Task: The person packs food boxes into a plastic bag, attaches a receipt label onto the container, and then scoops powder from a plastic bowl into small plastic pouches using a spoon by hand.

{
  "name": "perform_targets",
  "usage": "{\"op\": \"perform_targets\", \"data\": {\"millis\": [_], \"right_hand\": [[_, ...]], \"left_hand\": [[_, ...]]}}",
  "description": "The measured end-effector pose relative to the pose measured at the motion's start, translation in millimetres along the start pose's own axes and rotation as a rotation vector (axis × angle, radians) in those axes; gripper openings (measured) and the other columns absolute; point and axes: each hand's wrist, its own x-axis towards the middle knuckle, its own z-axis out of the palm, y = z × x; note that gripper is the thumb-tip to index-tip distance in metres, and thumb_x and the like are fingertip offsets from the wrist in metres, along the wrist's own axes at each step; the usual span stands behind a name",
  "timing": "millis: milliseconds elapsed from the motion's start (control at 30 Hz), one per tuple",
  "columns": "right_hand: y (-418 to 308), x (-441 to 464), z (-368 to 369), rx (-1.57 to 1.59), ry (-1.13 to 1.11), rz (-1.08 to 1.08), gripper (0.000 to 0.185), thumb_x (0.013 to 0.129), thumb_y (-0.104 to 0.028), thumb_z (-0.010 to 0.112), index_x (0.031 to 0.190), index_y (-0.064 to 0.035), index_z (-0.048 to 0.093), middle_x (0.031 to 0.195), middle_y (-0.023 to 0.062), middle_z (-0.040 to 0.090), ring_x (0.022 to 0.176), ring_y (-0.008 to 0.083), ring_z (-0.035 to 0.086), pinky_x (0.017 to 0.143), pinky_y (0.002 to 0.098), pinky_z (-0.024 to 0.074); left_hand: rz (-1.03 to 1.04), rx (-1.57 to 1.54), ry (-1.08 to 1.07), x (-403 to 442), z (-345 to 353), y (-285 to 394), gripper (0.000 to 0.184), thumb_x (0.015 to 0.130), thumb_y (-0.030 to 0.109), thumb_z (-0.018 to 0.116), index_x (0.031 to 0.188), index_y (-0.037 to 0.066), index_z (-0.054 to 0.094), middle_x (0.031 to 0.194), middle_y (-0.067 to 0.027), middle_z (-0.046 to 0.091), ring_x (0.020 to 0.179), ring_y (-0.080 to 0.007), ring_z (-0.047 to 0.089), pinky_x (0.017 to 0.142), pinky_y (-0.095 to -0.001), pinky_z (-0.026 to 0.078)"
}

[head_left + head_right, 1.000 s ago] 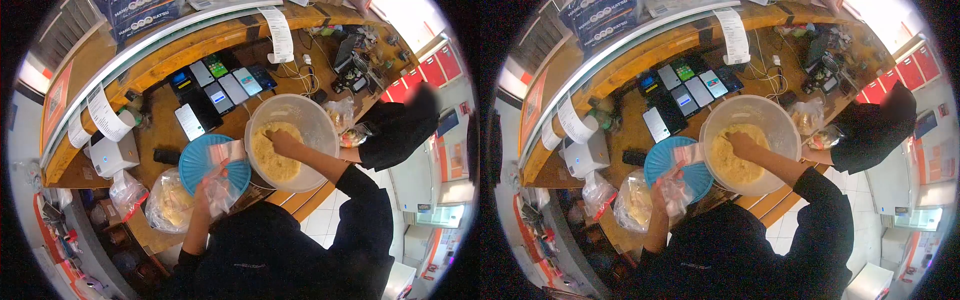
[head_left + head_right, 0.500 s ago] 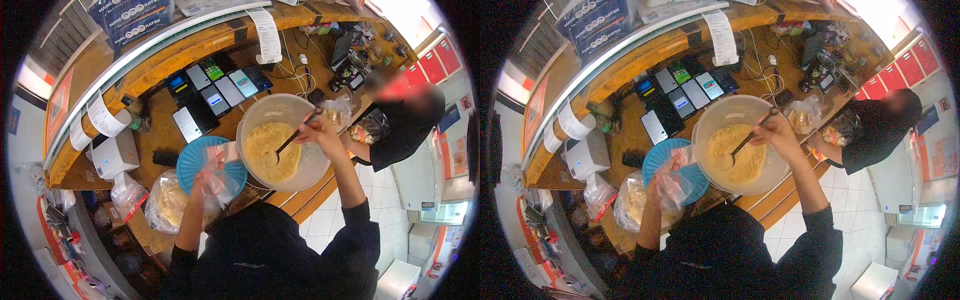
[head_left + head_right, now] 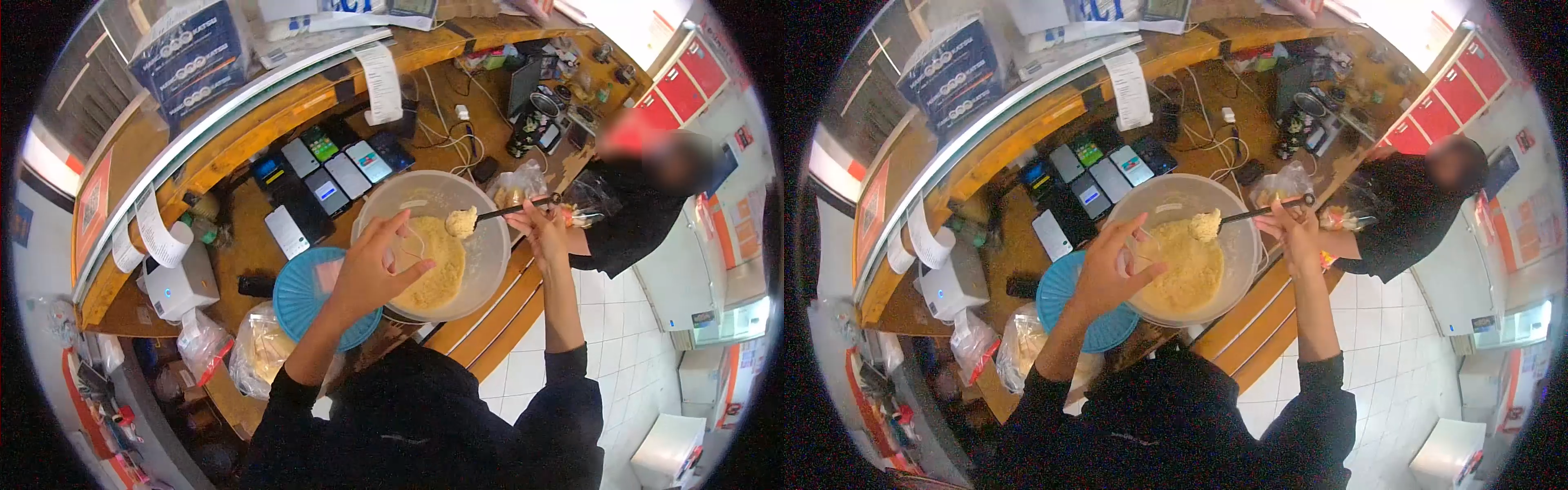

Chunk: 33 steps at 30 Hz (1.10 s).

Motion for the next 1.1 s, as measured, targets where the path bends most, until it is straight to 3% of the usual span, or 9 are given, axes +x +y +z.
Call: {"op": "perform_targets", "data": {"millis": [367, 400, 467, 600, 767, 900, 967, 1067, 1100], "right_hand": [[-3.7, -8.1, -15.6, -0.018, 0.048, -0.067, 0.02, 0.085, -0.002, 0.057, 0.098, 0.004, 0.043, 0.088, 0.0175, 0.058, 0.074, 0.0298, 0.065, 0.064, 0.036, 0.0588], [-2.8, -8.1, -16.9, -0.023, 0.062, -0.08, 0.02, 0.085, -0.002, 0.057, 0.098, 0.004, 0.043, 0.088, 0.0175, 0.058, 0.074, 0.0298, 0.065, 0.064, 0.036, 0.0588], [-0.9, -8.0, -19.3, -0.004, 0.071, -0.109, 0.022, 0.085, -0.003, 0.059, 0.098, 0.0044, 0.043, 0.089, 0.0186, 0.059, 0.074, 0.0289, 0.065, 0.065, 0.0351, 0.0585], [-0.7, -7.5, -22.6, -0.05, 0.098, -0.005, 0.024, 0.084, -0.006, 0.061, 0.096, 0.0041, 0.043, 0.089, 0.0175, 0.059, 0.074, 0.0278, 0.065, 0.066, 0.0353, 0.0581], [15.6, -1.0, -36.7, -0.112, 0.088, -0.057, 0.021, 0.084, -0.008, 0.062, 0.091, 0.0016, 0.045, 0.083, 0.0148, 0.059, 0.071, 0.0251, 0.065, 0.061, 0.0317, 0.0555], [21.9, -3.0, -41.5, -0.134, 0.017, -0.116, 0.018, 0.085, -0.01, 0.062, 0.089, -0.0019, 0.047, 0.076, 0.0093, 0.06, 0.069, 0.0196, 0.065, 0.057, 0.0257, 0.0498], [25.0, -3.0, -44.5, -0.231, 0.042, -0.172, 0.019, 0.084, -0.011, 0.063, 0.09, -0.0022, 0.047, 0.076, 0.009, 0.061, 0.067, 0.0183, 0.064, 0.055, 0.0246, 0.0483], [19.1, -20.3, -8.9, -0.263, 0.071, -0.262, 0.021, 0.082, -0.013, 0.067, 0.087, -0.0011, 0.051, 0.076, 0.0082, 0.062, 0.061, 0.0135, 0.061, 0.051, 0.0239, 0.044], [11.3, -26.4, 3.3, -0.578, 0.006, -0.236, 0.02, 0.081, -0.014, 0.068, 0.087, -0.0005, 0.053, 0.077, 0.0081, 0.063, 0.061, 0.0116, 0.06, 0.051, 0.0243, 0.0438]], "left_hand": [[-0.059, 0.15, -0.123, 12.2, 21.9, 2.3, 0.068, 0.07, 0.033, 0.074, 0.124, 0.002, 0.048, 0.096, -0.011, 0.054, 0.062, -0.0165, 0.053, 0.058, -0.0287, 0.046], [-0.044, 0.141, -0.131, 12.3, 23.7, -3.4, 0.068, 0.07, 0.033, 0.074, 0.124, 0.002, 0.048, 0.096, -0.011, 0.054, 0.062, -0.0165, 0.053, 0.058, -0.0287, 0.046], [0.235, 0.282, -0.041, 14.5, 30.6, -21.1, 0.068, 0.07, 0.032, 0.074, 0.124, 0.002, 0.048, 0.096, -0.0118, 0.053, 0.07, -0.018, 0.055, 0.059, -0.029, 0.047], [0.26, 0.276, -0.058, 13.1, 34.4, -20.7, 0.067, 0.069, 0.03, 0.076, 0.123, 0.001, 0.049, 0.095, -0.0113, 0.053, 0.077, -0.0182, 0.055, 0.057, -0.0275, 0.047], [-0.055, 0.099, -0.119, 11.4, 31.1, -7.7, 0.064, 0.069, 0.025, 0.076, 0.122, 0.0, 0.051, 0.094, -0.0083, 0.052, 0.066, -0.0127, 0.052, 0.049, -0.022, 0.043], [-0.052, 0.084, -0.095, 6.9, 22.6, -5.3, 0.064, 0.069, 0.021, 0.077, 0.123, 0.0, 0.05, 0.093, -0.0068, 0.052, 0.06, -0.0087, 0.048, 0.047, -0.0206, 0.041], [-0.094, 0.023, -0.076, 1.9, 13.7, -5.2, 0.06, 0.07, 0.016, 0.076, 0.124, 0.005, 0.051, 0.096, -0.0054, 0.054, 0.068, -0.0095, 0.048, 0.056, -0.0224, 0.043], [0.008, -0.057, 0.0, -7.6, -1.5, -19.2, 0.061, 0.068, 0.011, 0.077, 0.122, 0.002, 0.051, 0.095, -0.0037, 0.053, 0.06, -0.0038, 0.044, 0.05, -0.0183, 0.039], [-0.025, -0.034, 0.022, -12.2, -10.1, -20.7, 0.061, 0.068, 0.011, 0.077, 0.122, 0.002, 0.051, 0.095, -0.0037, 0.053, 0.06, -0.0038, 0.044, 0.05, -0.0183, 0.039]]}}
